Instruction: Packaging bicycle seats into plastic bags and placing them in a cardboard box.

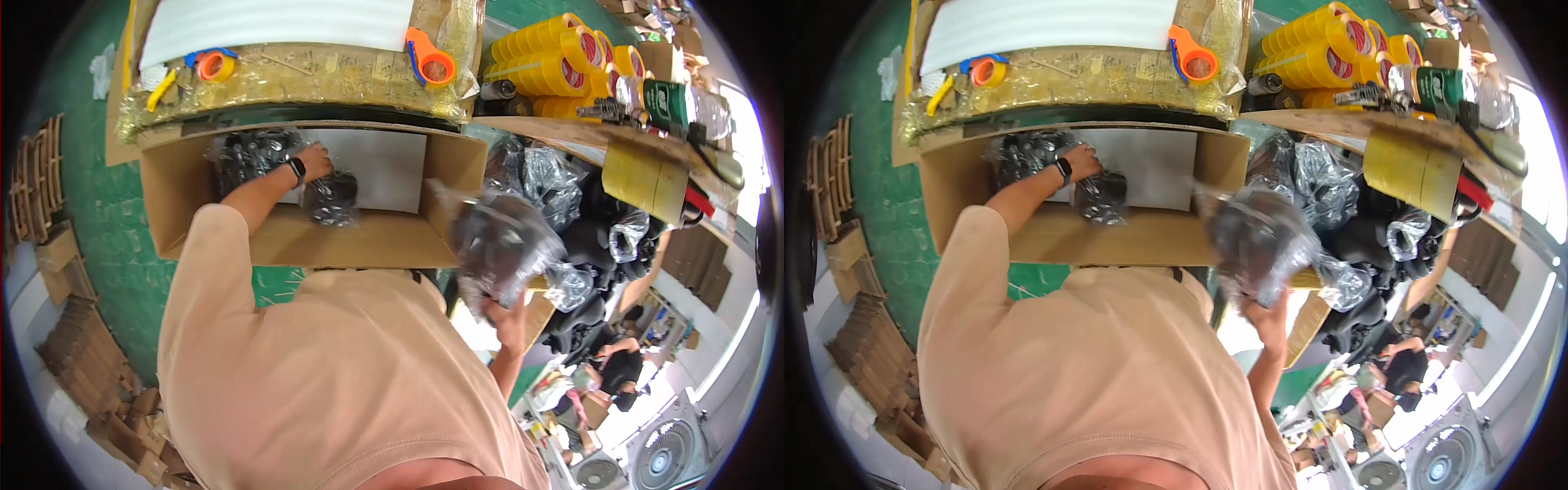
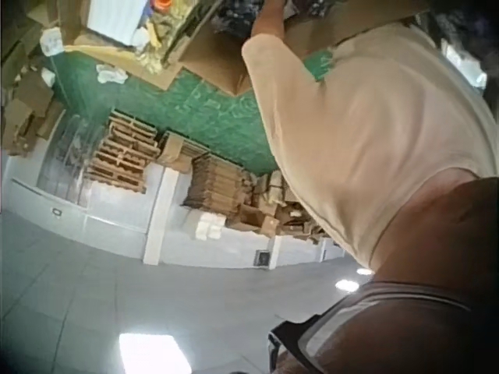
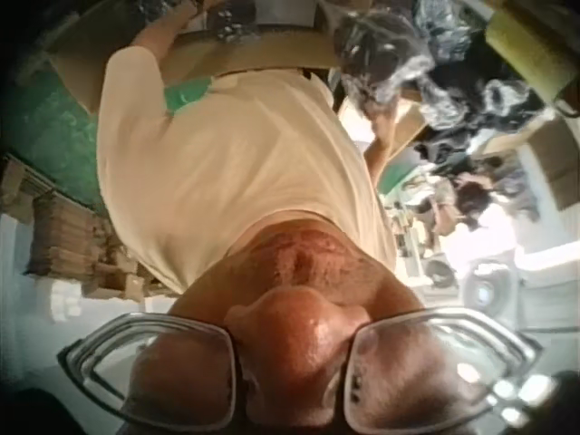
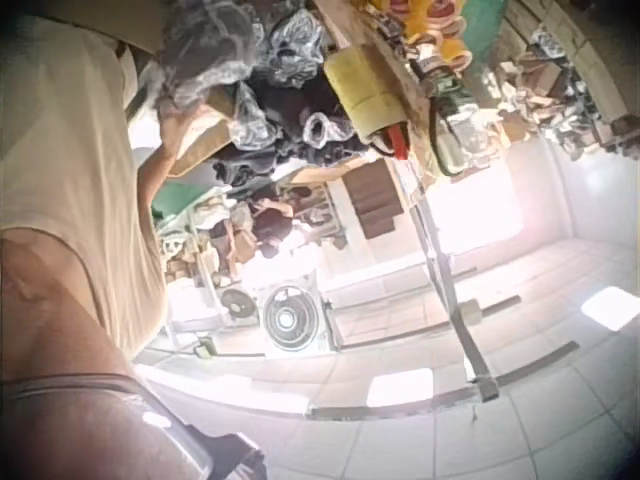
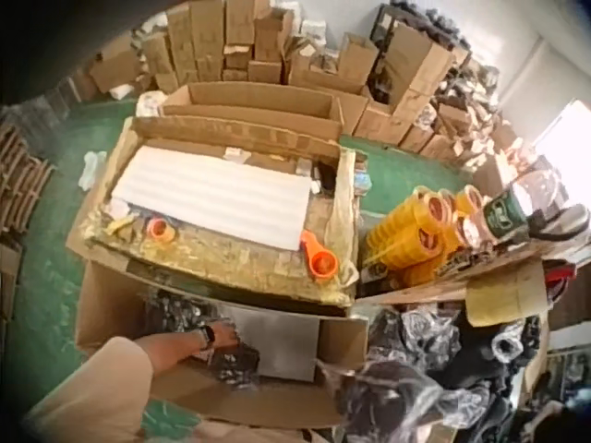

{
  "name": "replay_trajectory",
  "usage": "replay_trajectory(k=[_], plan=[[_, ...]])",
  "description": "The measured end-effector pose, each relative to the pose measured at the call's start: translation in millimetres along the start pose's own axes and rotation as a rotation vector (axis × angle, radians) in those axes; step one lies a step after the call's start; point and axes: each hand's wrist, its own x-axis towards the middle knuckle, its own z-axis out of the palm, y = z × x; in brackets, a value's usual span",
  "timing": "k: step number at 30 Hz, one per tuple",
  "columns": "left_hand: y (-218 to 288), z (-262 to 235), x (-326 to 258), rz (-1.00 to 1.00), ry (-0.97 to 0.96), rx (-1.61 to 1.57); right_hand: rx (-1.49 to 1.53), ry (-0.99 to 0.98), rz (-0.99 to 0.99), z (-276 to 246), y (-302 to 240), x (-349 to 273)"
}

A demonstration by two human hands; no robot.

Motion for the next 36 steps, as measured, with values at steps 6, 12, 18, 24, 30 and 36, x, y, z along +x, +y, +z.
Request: replay_trajectory(k=[6,12,18,24,30,36], plan=[[-19.9,31.8,18.1,0.007,-0.356,-0.024,0.385,-0.495,0.525,99.7,-0.4,99.4],[60.7,27.0,-0.1,-0.493,-0.300,-0.263,0.254,-0.477,0.555,245.3,66.1,229.1],[115.3,25.8,-74.3,-0.643,-0.389,-0.602,-1.032,-0.781,-0.239,286.4,87.6,254.4],[155.5,-138.2,-94.2,-0.834,-0.026,-0.742,-0.439,0.444,-0.716,91.1,-26.5,209.8],[177.8,-233.0,-26.8,-0.675,0.051,-0.621,-0.865,1.009,-0.087,-141.8,94.7,283.6],[217.4,-340.3,74.4,-0.449,0.181,-0.494,-0.973,0.726,-0.250,-199.2,135.3,325.6]])
